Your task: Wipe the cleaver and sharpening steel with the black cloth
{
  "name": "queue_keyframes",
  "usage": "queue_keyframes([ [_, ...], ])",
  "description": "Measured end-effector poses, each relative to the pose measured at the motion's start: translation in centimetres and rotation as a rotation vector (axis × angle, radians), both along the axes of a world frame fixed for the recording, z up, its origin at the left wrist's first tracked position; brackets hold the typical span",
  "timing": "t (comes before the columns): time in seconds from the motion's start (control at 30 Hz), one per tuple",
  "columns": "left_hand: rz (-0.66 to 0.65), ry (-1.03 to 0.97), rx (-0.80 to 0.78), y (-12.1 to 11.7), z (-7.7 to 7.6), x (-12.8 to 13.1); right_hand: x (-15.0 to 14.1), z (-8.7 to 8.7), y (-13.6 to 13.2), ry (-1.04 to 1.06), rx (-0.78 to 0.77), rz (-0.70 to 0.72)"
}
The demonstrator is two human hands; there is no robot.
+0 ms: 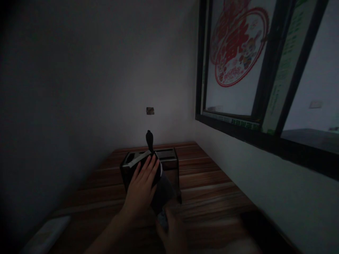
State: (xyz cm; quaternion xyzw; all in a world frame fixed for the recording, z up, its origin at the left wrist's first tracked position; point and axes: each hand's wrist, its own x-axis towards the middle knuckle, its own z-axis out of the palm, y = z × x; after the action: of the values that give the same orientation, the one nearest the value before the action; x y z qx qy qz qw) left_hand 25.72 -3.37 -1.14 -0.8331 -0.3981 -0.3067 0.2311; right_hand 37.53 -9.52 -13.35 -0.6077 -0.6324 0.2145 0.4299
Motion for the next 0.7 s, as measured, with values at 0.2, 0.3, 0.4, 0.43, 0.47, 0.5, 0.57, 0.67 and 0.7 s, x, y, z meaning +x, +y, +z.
queue_keyframes([
  [0.2,-0.075,0.101,-0.054,-1.9,-3.3,0.9,0.0,-0.6,-0.1,-0.056,0.003,-0.042],
  [0.3,-0.158,0.161,-0.077,-3.0,-5.2,1.1,0.0,-1.9,0.3,-0.129,-0.020,-0.071],
  [0.4,-0.237,0.208,-0.115,-3.9,-6.4,1.1,-0.7,-3.0,1.0,-0.169,0.015,-0.059],
  [0.43,-0.263,0.220,-0.130,-4.1,-6.5,1.1,-1.1,-3.2,1.3,-0.175,0.056,-0.056],
  [0.47,-0.288,0.229,-0.147,-4.3,-6.6,1.0,-1.5,-3.3,1.6,-0.182,0.103,-0.056],
  [0.5,-0.314,0.236,-0.162,-4.4,-6.6,0.9,-1.8,-3.4,1.8,-0.190,0.145,-0.059],
  [0.57,-0.350,0.240,-0.189,-4.5,-6.6,0.8,-2.1,-3.6,2.0,-0.205,0.209,-0.068],
  [0.67,-0.382,0.243,-0.210,-4.4,-6.4,0.6,-1.6,-3.8,2.0,-0.211,0.226,-0.083],
  [0.7,-0.385,0.243,-0.215,-4.3,-6.3,0.5,-1.2,-4.0,1.9,-0.211,0.226,-0.085],
])
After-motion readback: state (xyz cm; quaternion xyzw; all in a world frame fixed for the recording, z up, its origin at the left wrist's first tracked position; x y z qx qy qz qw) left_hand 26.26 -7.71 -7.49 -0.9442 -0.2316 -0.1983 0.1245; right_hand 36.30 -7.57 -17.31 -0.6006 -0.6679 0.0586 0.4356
